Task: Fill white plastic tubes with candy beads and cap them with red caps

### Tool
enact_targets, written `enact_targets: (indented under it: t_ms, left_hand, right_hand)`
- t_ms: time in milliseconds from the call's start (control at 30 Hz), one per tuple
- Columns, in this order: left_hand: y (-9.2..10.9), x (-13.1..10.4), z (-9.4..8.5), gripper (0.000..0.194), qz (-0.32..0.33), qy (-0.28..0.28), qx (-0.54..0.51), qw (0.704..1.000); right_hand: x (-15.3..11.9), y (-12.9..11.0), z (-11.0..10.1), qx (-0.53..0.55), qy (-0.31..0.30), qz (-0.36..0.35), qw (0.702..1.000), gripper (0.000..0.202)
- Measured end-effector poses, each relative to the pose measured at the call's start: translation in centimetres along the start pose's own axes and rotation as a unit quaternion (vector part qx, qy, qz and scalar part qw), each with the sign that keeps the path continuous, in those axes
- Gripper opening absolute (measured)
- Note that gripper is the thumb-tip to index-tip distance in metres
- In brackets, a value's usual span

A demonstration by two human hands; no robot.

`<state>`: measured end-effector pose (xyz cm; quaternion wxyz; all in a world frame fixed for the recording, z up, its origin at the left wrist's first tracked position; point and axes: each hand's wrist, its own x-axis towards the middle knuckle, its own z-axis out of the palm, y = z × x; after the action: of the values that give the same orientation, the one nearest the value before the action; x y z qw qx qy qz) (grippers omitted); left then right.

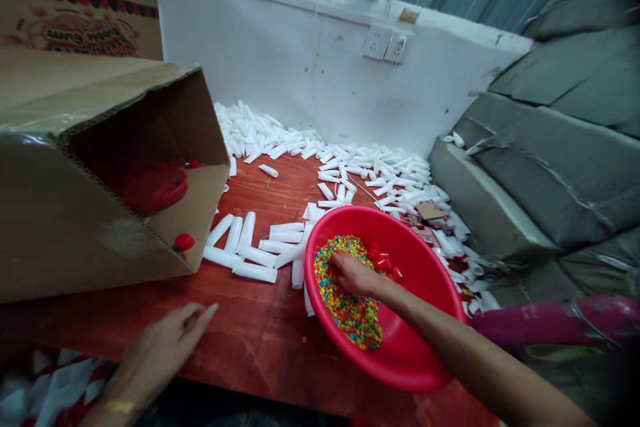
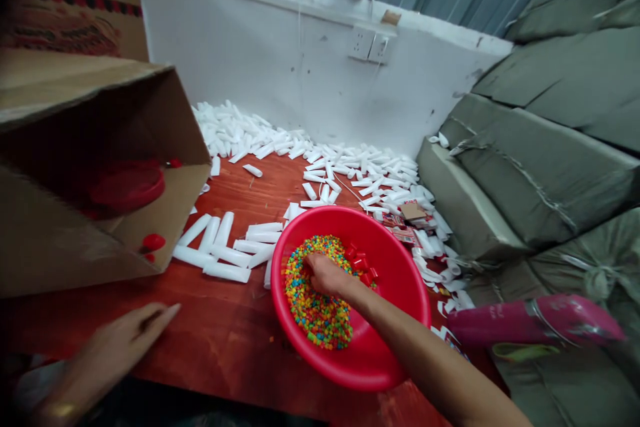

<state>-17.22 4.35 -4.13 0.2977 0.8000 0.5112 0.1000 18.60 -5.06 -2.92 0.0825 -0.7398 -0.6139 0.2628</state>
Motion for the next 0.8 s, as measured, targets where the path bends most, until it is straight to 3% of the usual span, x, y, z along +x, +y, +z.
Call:
enact_targets:
  t_ms: [100,167,300,433,500,667,800]
  left_hand:
    - [4.5,4.1,1.6,0.049,-0.036,-0.057,0.12,0.991]
    - [6.7,6.4,2.7,0.055,-0.053,-0.055,0.148,0.986]
    - [8.4,8.6,4.2,0.053,-0.043,-0.028,0.14,0.989]
    - [8.7,9.2,4.9,0.039,-0.037,-0.001,0.136,0.99]
    - [8.8,9.2,5.1,0.031,-0.03,0.012,0.135,0.99]
    - [8.3,8.7,4.9,0.02,0.004,0.032,0.1,0.994]
    - [10.0,7.0,3.8,0.025,0.104,0.051,-0.1,0.988]
  right_hand:
    - [-0.1,-0.2,0.2,0.098,0.014,0.006,0.995,0.024]
    - [-0.6,-0.1,-0.1,0.163,0.027,0.017,0.986,0.027]
    - [-2.5,-0.1,-0.9,0.267,0.056,0.015,0.962,0.029]
    - [-4.5,-0.8,-1.5,0.465,0.079,-0.016,0.881,0.036]
    - [-5.1,-1.4,-1.7,0.513,0.086,-0.023,0.854,0.039]
    - [-5.6,-1.8,-2.4,0.546,0.108,-0.045,0.83,0.038]
    - [-5.3,-1.3,-2.5,0.541,0.121,-0.051,0.831,0.041]
